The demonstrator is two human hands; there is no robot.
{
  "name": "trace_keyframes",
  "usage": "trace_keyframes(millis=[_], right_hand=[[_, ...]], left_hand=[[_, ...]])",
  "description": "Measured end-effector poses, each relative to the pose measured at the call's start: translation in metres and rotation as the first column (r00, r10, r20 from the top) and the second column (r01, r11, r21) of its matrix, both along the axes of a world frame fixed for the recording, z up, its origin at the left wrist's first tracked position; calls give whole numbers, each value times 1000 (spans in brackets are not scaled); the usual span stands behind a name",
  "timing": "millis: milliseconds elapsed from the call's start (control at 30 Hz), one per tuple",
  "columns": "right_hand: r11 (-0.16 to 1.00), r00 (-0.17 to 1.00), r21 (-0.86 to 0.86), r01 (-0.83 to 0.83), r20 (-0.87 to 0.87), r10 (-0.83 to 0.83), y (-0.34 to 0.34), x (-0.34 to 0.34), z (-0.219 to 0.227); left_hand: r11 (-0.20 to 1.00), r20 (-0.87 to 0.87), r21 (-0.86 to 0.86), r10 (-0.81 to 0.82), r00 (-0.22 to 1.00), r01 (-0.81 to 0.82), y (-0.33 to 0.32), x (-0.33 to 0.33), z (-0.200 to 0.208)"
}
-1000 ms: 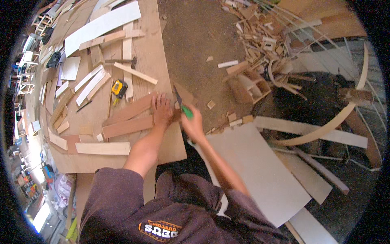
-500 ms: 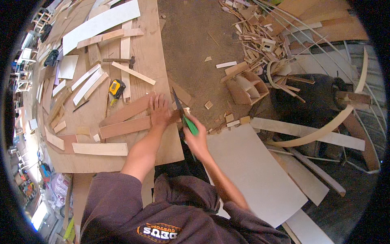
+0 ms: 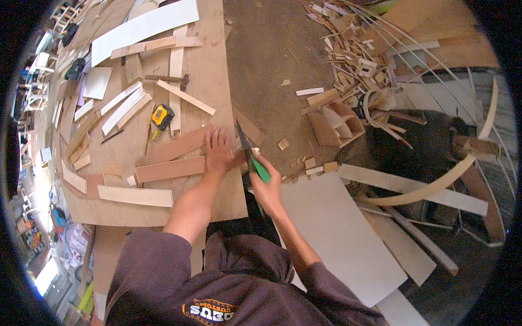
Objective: The person measures a piece of wood with a tape measure and then cuts it using a hand saw on a workbench.
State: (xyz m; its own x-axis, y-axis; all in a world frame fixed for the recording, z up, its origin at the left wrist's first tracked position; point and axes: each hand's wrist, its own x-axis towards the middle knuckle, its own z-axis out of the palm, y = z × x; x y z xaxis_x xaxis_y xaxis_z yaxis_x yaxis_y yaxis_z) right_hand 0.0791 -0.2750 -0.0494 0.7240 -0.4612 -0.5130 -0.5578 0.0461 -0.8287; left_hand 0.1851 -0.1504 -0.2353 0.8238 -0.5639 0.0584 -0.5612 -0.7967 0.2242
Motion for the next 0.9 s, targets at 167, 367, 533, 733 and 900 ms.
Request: trace_keyframes(millis=[167,367,533,733,900], right_hand=[[996,995,73,47,-89,-41,-14,-26,66],[997,999,-74,-2,-52,-2,-7,67,-51],[990,996,125,60,-76,-50,-9,-25,58],[987,982,-161,-24,184,54,-24,-27,-42],[996,993,84,19,-114,-9,-18,37,-43]], left_hand=[[998,-26,57,11,1000,-10,-1,1,18],[997,-17,61,-37,999,38,-6,2,13],[999,-14,38,-4,1000,4,1,-4,2],[998,-89,56,-9,996,14,-8,-5,14],[997,-75,74,-4,997,9,-1,-5,3]])
